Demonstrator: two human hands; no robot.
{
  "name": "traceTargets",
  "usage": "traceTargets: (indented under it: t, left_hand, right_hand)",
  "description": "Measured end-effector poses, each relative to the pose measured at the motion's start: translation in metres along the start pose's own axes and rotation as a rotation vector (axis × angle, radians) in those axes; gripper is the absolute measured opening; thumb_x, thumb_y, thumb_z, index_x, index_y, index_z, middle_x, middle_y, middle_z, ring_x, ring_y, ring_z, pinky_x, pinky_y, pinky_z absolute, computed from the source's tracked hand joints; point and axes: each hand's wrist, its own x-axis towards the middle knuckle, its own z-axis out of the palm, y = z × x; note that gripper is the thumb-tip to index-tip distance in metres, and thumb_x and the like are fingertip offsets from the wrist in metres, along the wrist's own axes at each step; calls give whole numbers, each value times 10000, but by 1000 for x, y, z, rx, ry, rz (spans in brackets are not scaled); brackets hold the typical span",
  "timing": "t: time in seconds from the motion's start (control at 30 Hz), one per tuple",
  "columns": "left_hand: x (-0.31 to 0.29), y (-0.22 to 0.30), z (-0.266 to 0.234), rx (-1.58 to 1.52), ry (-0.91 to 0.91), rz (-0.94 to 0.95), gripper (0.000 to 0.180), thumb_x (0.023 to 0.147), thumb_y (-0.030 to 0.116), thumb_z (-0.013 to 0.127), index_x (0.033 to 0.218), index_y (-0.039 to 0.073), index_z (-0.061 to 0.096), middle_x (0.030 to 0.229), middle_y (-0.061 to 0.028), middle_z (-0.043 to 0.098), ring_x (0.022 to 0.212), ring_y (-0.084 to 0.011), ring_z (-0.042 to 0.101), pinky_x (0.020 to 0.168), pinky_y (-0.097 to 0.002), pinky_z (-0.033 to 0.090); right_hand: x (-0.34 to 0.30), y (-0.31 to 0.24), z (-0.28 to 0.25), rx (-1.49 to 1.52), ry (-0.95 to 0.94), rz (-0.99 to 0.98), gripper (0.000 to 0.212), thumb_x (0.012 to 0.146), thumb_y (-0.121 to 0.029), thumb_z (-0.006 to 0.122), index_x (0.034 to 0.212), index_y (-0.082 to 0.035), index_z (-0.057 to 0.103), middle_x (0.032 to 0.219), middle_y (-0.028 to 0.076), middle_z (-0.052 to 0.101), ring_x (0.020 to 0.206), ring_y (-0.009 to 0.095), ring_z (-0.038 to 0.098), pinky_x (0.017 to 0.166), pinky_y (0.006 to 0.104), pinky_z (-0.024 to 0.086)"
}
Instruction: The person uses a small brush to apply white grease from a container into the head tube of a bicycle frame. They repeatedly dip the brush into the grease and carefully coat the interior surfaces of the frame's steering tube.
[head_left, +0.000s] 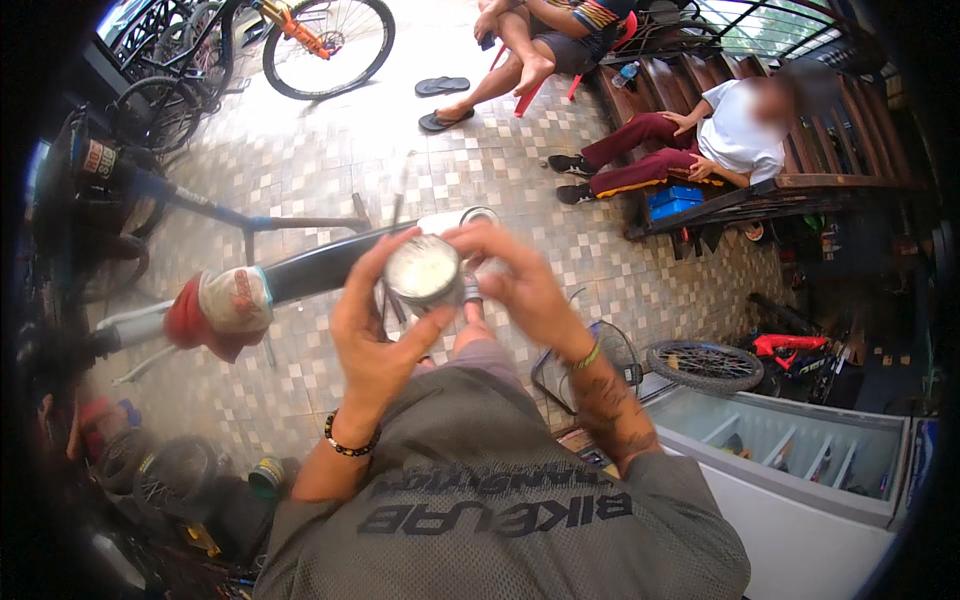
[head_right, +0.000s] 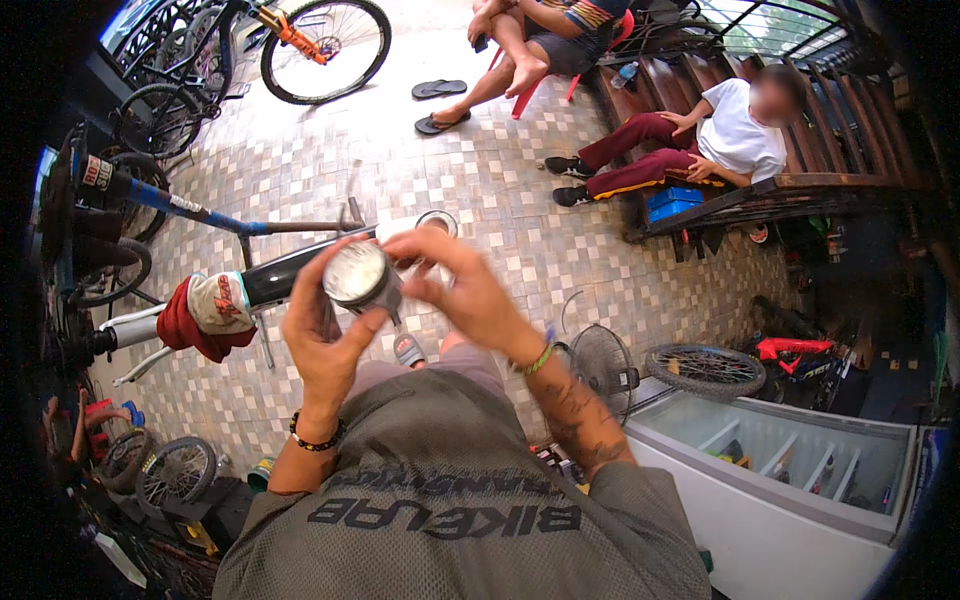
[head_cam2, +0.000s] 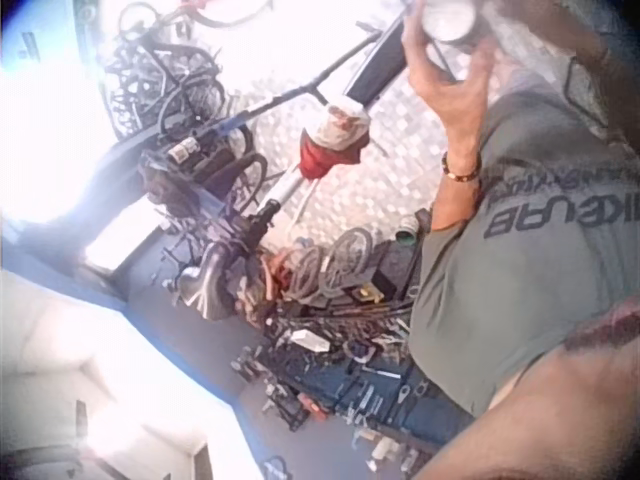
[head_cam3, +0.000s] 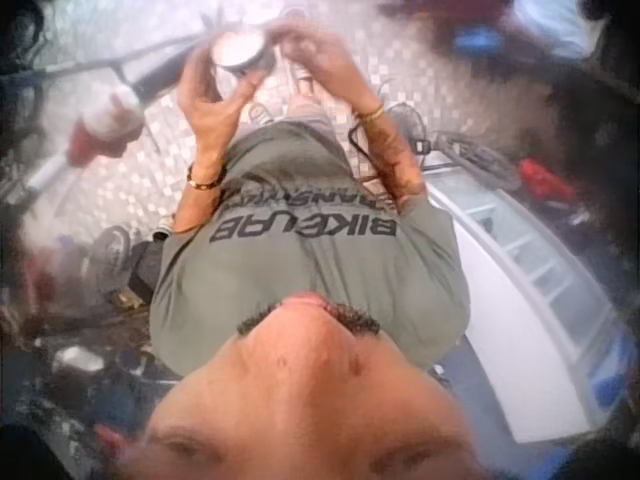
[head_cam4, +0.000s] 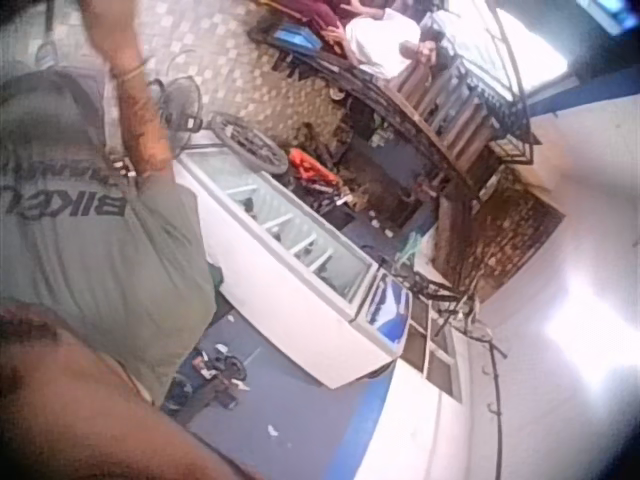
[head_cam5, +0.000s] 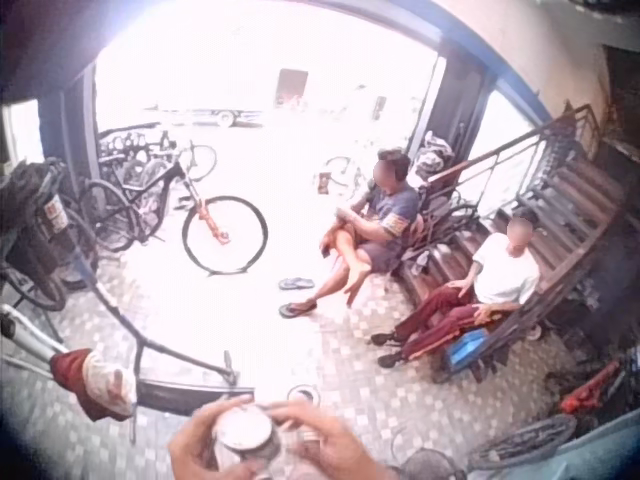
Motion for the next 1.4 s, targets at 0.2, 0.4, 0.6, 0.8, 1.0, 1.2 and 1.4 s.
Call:
traceTargets:
  t: [0.2, 0.4, 0.6, 0.8, 1.0, 1.2, 1.4]
  left_hand:
    - [-2, 4, -29, 72, 197, 9, 731, 868, -2, 869, 1521, -62, 545, 1493, -161, 623, 1371, -256, 600, 1204, -403, 447]
    - [-14, 3, -35, 105, 323, -2, 736, 865, 5, 876, 1523, -57, 554, 1483, -138, 627, 1379, -228, 581, 1202, -386, 434]
    - [-23, 3, -38, 111, 405, -12, 722, 875, 36, 870, 1521, -61, 562, 1482, -130, 624, 1371, -228, 575, 1208, -388, 418]
    - [-6, -7, -53, 94, 367, -14, 711, 889, 21, 856, 1521, -85, 548, 1499, -141, 612, 1356, -228, 588, 1190, -389, 450]
    - [-9, 2, -39, 62, 328, 2, 703, 894, -8, 841, 1525, -90, 541, 1504, -143, 604, 1333, -227, 609, 1167, -383, 486]
    - [3, -1, -36, 31, 239, 22, 700, 902, -16, 836, 1530, -90, 536, 1494, -142, 603, 1345, -240, 610, 1157, -385, 503]
    - [6, -6, -33, 4, 174, 0, 706, 903, -7, 843, 1533, -86, 534, 1492, -147, 596, 1347, -251, 613, 1161, -397, 510]
  right_hand:
    - [107, 10, -88, -522, -388, 210, 485, 876, -507, 899, 993, -56, 763, 878, -1, 701, 798, 118, 601, 686, 296, 469]
    - [160, 36, -92, -612, -823, 435, 505, 826, -517, 933, 891, -74, 701, 774, -38, 613, 735, 111, 555, 633, 304, 399]
    - [157, 52, -102, -555, -833, 377, 540, 843, -565, 908, 860, -83, 666, 719, -49, 558, 671, 108, 490, 587, 318, 328]
    - [132, 62, -108, -354, -599, 487, 443, 891, -471, 896, 846, -117, 635, 745, -76, 529, 692, 79, 446, 617, 293, 337]
    - [71, 59, -105, -13, -303, 512, 351, 955, -379, 865, 876, -140, 619, 762, -87, 527, 695, 44, 453, 619, 232, 349]
    - [22, 81, -78, 253, 64, 429, 305, 994, -349, 840, 926, -136, 632, 826, -97, 538, 696, 26, 416, 609, 203, 335]
    - [-18, 83, -41, 407, 317, 412, 191, 1042, -253, 781, 988, -133, 643, 849, -104, 524, 728, 26, 420, 653, 213, 338]
